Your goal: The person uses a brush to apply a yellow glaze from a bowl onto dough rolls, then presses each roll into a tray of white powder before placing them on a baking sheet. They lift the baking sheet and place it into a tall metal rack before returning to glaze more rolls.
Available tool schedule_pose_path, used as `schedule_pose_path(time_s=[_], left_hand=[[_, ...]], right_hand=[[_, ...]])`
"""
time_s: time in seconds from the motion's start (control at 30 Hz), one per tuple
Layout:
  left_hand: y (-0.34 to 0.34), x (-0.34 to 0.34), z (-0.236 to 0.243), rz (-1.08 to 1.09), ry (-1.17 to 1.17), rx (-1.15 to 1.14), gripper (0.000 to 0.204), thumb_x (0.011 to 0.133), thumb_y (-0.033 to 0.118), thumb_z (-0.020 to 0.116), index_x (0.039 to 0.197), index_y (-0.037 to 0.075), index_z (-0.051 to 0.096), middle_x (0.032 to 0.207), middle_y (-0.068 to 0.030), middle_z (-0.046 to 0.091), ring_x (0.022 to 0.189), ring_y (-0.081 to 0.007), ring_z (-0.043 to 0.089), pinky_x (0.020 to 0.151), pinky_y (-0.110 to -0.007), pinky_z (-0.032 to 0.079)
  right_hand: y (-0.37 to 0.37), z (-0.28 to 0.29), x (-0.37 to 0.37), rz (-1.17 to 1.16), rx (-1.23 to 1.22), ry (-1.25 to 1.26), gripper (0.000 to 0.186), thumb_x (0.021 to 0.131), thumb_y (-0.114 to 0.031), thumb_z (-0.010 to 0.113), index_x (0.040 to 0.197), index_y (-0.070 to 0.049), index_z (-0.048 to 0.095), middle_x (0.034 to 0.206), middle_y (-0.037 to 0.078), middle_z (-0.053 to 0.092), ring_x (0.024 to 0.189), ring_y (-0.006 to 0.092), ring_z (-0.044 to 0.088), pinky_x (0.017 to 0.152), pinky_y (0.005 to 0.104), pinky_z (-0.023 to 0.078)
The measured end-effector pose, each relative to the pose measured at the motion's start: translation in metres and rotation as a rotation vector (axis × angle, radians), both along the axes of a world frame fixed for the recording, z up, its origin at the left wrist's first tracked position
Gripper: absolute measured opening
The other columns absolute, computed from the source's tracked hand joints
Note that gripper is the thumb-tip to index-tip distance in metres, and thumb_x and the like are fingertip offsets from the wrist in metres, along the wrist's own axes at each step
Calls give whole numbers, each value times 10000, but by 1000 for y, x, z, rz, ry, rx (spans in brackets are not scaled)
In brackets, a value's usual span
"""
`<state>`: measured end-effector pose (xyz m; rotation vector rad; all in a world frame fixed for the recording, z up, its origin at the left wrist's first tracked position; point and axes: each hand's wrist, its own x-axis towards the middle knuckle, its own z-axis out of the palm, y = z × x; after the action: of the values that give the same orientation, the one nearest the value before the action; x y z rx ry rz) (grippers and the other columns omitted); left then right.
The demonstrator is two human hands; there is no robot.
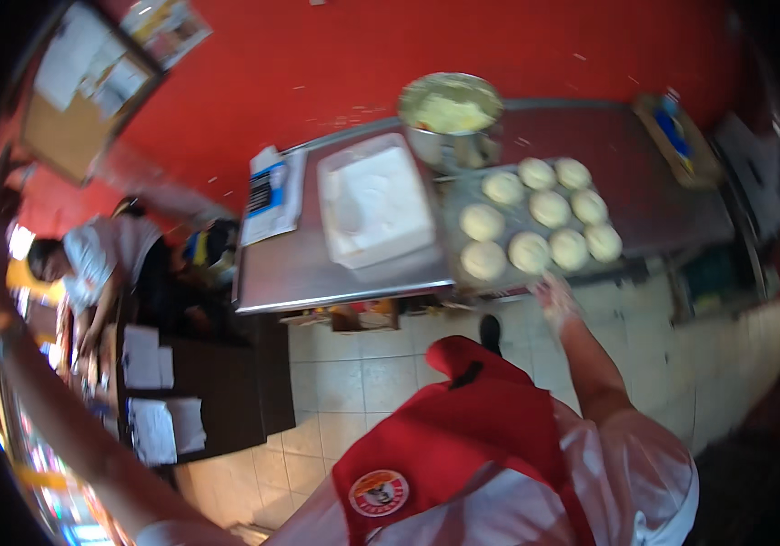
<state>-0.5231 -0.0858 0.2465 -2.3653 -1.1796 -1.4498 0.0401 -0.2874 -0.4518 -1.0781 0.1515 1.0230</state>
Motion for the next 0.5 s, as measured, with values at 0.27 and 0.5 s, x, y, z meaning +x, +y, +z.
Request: schedule_pose_path(time_s=[0.27, 0.5], left_hand=[[-126, 3, -131, -47, 462, -282, 784, 763, -21, 680, 1441, 179, 341, 866, -47, 549, 665, -103, 484, 590, -249, 410], [-166, 77, -165, -495, 825, -300, 554, 803, 301, 680, 1275, 51, 531, 997, -167, 611, 799, -257, 587, 701, -348, 471]], right_hand=[[-106, -2, -58, 59, 244, 142, 224, 759, 1, 595, 980, 0, 560, 918, 141, 622, 812, 219, 641, 630, 296, 568], [-168, 17, -83, 18, 322, 109, 142, 756, -18, 623, 895, -12, 591, 885, 121, 627, 749, 239, 626, 715, 399, 529]])
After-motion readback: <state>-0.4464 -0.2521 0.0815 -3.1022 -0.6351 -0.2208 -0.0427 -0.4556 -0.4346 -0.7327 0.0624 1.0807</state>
